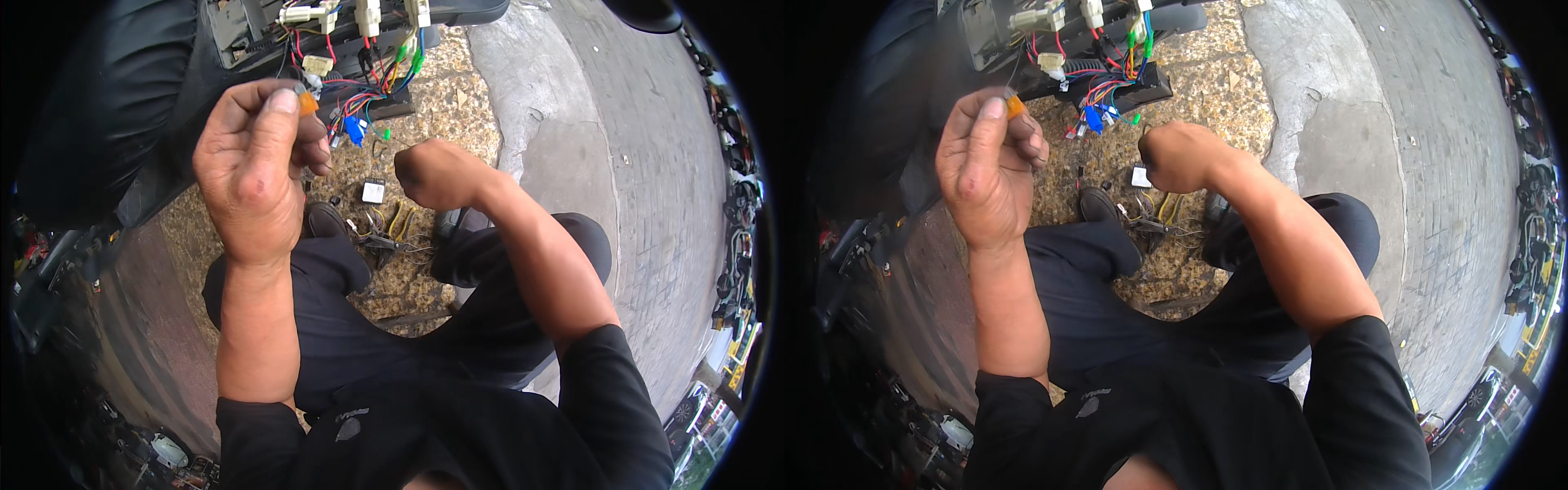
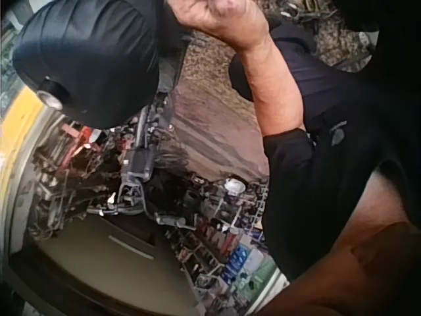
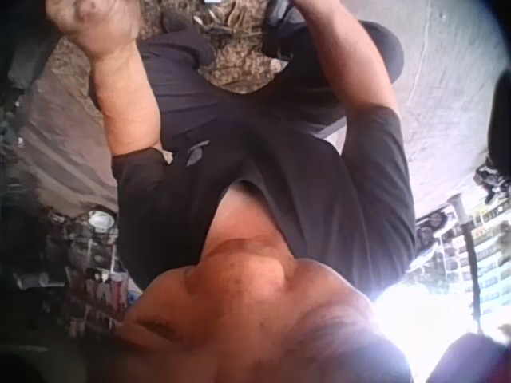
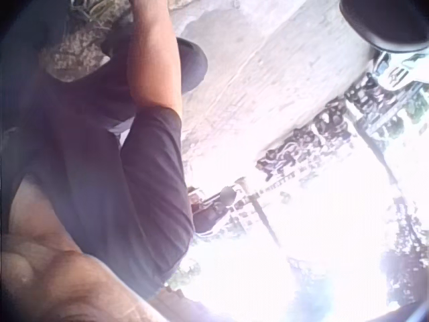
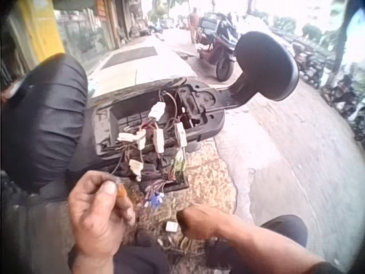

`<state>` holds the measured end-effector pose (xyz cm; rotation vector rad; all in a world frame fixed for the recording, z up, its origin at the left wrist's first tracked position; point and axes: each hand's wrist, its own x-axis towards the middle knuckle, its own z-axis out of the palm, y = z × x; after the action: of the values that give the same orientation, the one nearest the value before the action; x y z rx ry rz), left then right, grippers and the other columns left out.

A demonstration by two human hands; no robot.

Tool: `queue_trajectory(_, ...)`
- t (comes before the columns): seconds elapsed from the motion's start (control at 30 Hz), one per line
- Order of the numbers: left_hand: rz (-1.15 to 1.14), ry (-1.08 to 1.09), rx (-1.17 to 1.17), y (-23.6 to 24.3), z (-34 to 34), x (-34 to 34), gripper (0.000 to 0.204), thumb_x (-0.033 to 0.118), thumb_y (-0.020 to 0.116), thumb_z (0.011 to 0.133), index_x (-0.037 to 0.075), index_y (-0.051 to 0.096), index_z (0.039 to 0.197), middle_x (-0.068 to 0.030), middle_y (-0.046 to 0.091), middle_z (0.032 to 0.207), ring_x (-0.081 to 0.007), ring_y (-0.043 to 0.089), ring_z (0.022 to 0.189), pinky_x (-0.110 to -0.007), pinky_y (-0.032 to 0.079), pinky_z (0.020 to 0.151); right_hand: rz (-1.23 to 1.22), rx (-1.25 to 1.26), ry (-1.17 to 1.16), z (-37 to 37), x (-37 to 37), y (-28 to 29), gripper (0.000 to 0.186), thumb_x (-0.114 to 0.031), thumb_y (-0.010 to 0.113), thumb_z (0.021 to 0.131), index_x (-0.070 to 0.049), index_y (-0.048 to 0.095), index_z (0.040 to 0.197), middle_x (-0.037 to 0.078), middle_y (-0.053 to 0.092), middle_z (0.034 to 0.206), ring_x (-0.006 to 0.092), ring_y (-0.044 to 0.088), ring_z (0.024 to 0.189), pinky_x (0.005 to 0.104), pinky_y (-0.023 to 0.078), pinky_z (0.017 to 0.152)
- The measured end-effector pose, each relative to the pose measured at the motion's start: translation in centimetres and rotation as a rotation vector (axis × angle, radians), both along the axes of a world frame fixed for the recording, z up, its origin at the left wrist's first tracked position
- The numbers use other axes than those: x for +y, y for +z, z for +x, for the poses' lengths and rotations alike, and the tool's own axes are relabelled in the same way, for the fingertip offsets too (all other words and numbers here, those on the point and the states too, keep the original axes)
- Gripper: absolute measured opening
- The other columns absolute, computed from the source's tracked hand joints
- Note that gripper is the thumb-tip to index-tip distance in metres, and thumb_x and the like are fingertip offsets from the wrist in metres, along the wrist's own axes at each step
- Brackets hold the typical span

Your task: The person sits on the ground and works on the exposed wiring under the seat of a scooter. They use pliers to strip and connect wires, then wrap connections with electrical tape. The person repeatedly lifts and lowers the seat to access the wiring.

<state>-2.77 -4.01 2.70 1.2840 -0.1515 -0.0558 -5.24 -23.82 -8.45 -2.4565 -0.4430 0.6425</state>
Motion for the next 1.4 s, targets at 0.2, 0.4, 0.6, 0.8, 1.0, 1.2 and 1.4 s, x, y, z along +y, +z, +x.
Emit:
queue_trajectory(0.2,-0.039,0.031,0.047,0.3,0.2,1.0,0.012,0.010,0.057,0.095,0.000,0.061,0.098,-0.0080,0.064,0.072,-0.0112,0.056,0.055,-0.024,0.046,0.051,-0.302,0.503,0.104,-1.5,3.6,-13.7,0.030,-0.019,0.058,0.081,-0.001,0.071,0.101,0.020,0.069,0.108,0.0340,0.068,0.100,0.0425,0.055,0.084)
queue_trajectory(0.4,-0.152,0.058,0.137,0.4,0.5,1.7,0.010,0.009,0.053,0.096,0.000,0.056,0.101,-0.0079,0.063,0.073,-0.0108,0.056,0.056,-0.023,0.047,0.051,-0.318,0.615,0.355,-9.2,8.5,-22.2,0.031,-0.019,0.058,0.080,-0.006,0.071,0.105,0.016,0.070,0.109,0.0306,0.069,0.101,0.0418,0.056,0.084)
queue_trajectory(0.6,-0.231,0.070,0.231,0.9,0.4,1.6,0.011,0.007,0.051,0.097,-0.001,0.054,0.104,-0.0113,0.063,0.073,-0.0134,0.057,0.055,-0.025,0.049,0.050,-0.345,0.744,0.365,-11.6,8.3,-26.5,0.030,-0.014,0.064,0.077,-0.007,0.072,0.106,0.016,0.069,0.114,0.0302,0.066,0.109,0.0413,0.055,0.086)
queue_trajectory(0.8,-0.227,0.026,0.203,1.1,1.1,1.4,0.010,0.006,0.049,0.097,-0.002,0.053,0.102,-0.0123,0.064,0.074,-0.0141,0.057,0.054,-0.025,0.048,0.049,-0.246,0.536,0.127,-13.3,7.5,-27.5,0.025,-0.015,0.062,0.077,-0.005,0.072,0.097,0.020,0.070,0.101,0.0353,0.068,0.098,0.0449,0.056,0.080)
queue_trajectory(1.0,-0.147,-0.012,0.109,0.4,0.7,2.5,0.022,0.020,0.045,0.101,0.002,0.056,0.108,-0.0083,0.058,0.078,-0.0149,0.055,0.057,-0.026,0.047,0.046,-0.195,0.411,0.230,-14.0,6.8,-25.9,0.019,-0.014,0.062,0.079,-0.006,0.072,0.093,0.017,0.071,0.096,0.0334,0.070,0.092,0.0421,0.057,0.076)
queue_trajectory(1.2,-0.134,-0.032,0.069,0.3,0.6,2.7,0.024,0.019,0.043,0.102,0.001,0.056,0.108,-0.0092,0.058,0.079,-0.0151,0.055,0.058,-0.026,0.048,0.048,-0.298,0.500,0.249,-11.6,7.8,-23.5,0.021,-0.018,0.062,0.083,-0.005,0.070,0.097,0.018,0.071,0.102,0.0341,0.068,0.098,0.0419,0.056,0.080)
queue_trajectory(1.4,-0.124,-0.035,0.071,0.6,0.9,2.0,0.020,0.018,0.044,0.101,0.001,0.052,0.109,-0.0114,0.058,0.079,-0.0175,0.056,0.056,-0.027,0.047,0.044,-0.088,0.446,-0.306,-10.3,11.5,-26.5,0.032,-0.024,0.050,0.088,-0.001,0.059,0.109,0.025,0.069,0.096,0.0412,0.068,0.091,0.0493,0.055,0.079)
